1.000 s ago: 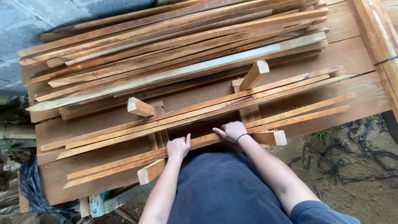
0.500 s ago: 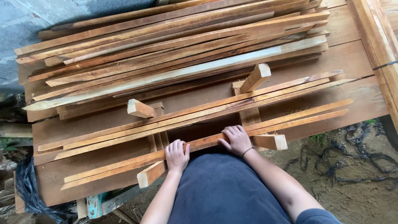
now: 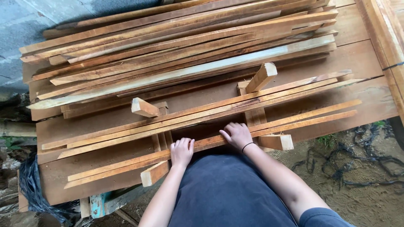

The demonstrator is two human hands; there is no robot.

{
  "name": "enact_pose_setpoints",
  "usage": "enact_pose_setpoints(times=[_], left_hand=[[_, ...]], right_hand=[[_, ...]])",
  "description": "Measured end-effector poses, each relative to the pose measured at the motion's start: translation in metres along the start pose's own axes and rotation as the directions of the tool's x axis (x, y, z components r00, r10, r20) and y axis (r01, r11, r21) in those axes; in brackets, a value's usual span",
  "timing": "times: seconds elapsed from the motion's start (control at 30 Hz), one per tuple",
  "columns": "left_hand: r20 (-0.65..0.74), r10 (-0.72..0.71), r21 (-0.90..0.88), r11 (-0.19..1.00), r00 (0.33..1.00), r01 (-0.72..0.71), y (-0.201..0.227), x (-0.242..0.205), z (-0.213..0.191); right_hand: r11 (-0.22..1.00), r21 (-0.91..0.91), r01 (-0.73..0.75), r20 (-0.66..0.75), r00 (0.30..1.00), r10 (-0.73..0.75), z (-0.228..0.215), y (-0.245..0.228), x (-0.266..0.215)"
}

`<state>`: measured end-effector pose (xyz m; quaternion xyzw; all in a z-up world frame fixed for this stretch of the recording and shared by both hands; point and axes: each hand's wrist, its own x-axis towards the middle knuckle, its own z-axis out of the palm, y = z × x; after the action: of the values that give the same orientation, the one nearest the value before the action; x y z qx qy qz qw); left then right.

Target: Arranging wood slats into a wooden frame.

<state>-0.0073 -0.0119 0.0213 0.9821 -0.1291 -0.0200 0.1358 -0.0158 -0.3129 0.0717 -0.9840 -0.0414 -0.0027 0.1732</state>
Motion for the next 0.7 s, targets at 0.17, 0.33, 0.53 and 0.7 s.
enact_pose_setpoints(times=[0.17,0.33,0.53,0.7], left_hand=[[-0.319,0.197,0.134,0.978,0.927,-0.161,0.023,0.02,-0.036],[-0.191,0.09,0.308,0.951,0.977,-0.027,0.02,0.024,-0.018],[-0.248,0.125,0.331,0.943,0.961,-0.037,0.016,0.021,-0.016],[-0.28,0.124,0.356,0.934,0.952,-0.017,0.007,0.036,-0.012]], right_hand=[[0.985,-0.133,0.113,-0.339,0.928,-0.153,-0.003,-0.004,0.024],[0.977,-0.175,0.121,-0.374,0.91,-0.179,-0.008,-0.011,0.036],[0.964,-0.223,0.147,-0.438,0.868,-0.234,-0.009,-0.011,0.039],[0.955,-0.275,0.112,-0.393,0.893,-0.218,-0.004,-0.007,0.049]])
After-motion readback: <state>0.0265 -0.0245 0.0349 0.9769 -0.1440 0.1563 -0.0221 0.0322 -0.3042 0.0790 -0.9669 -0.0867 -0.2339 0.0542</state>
